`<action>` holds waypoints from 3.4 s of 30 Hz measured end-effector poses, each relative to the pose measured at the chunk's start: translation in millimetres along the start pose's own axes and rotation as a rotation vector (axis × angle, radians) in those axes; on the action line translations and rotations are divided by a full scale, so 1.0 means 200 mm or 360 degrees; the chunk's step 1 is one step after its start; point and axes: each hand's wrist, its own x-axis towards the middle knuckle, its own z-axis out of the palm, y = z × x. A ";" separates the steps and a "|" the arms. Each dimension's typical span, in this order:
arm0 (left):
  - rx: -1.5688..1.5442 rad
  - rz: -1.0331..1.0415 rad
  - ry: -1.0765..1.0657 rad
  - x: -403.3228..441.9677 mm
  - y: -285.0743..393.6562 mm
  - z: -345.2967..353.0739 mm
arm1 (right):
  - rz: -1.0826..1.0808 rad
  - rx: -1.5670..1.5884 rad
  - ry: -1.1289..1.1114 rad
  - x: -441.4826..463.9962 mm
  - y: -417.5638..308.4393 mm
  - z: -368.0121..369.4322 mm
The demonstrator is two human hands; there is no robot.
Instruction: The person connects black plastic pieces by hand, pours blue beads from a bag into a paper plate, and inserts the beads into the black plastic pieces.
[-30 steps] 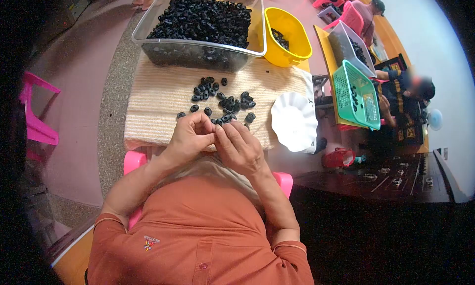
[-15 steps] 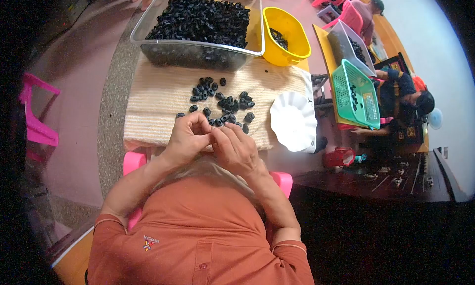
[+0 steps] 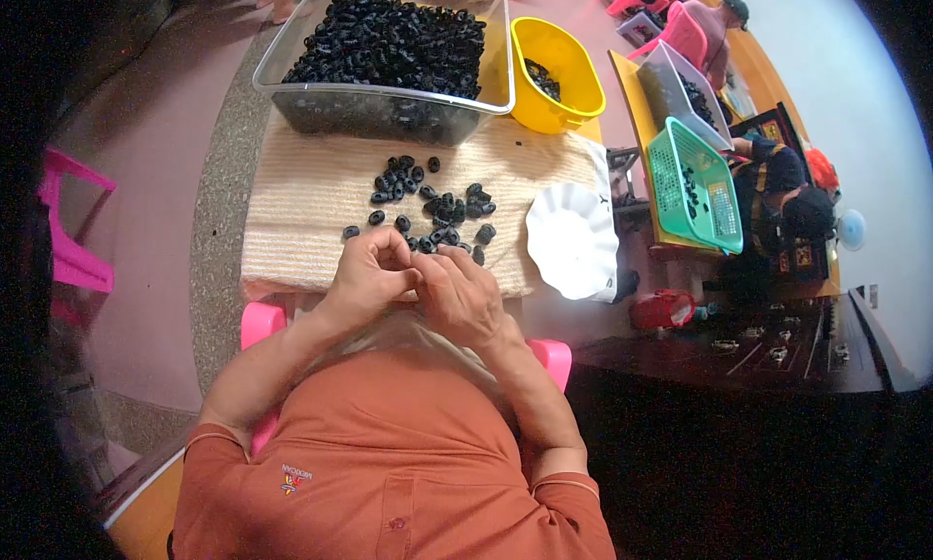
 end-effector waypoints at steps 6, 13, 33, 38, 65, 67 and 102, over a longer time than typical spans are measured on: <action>-0.0224 -0.0166 -0.0014 -0.01 0.04 0.01 | 0.0064 0.0067 0.0043 -0.02 0.01 0.01; -0.0126 -0.0179 -0.0074 0.00 0.03 0.00 | 0.0059 0.0108 -0.0029 -0.03 0.01 0.00; 0.0005 -0.0045 -0.0139 0.01 0.05 -0.02 | 0.0528 0.0810 -0.0335 0.04 0.04 -0.15; 0.0293 -0.0028 -0.0244 -0.01 0.09 0.00 | 0.0608 0.0940 -0.0383 0.01 0.10 -0.19; 0.0065 -0.0118 -0.0293 -0.02 0.10 0.01 | 0.0523 0.0650 -0.0062 -0.05 0.04 -0.15; 0.0020 -0.0106 -0.0284 -0.02 0.08 0.01 | 0.0336 0.0452 0.0022 -0.04 0.02 -0.14; 0.0091 -0.0015 0.0070 0.02 0.07 -0.02 | 0.0704 -0.0074 -0.0234 0.31 0.82 -0.37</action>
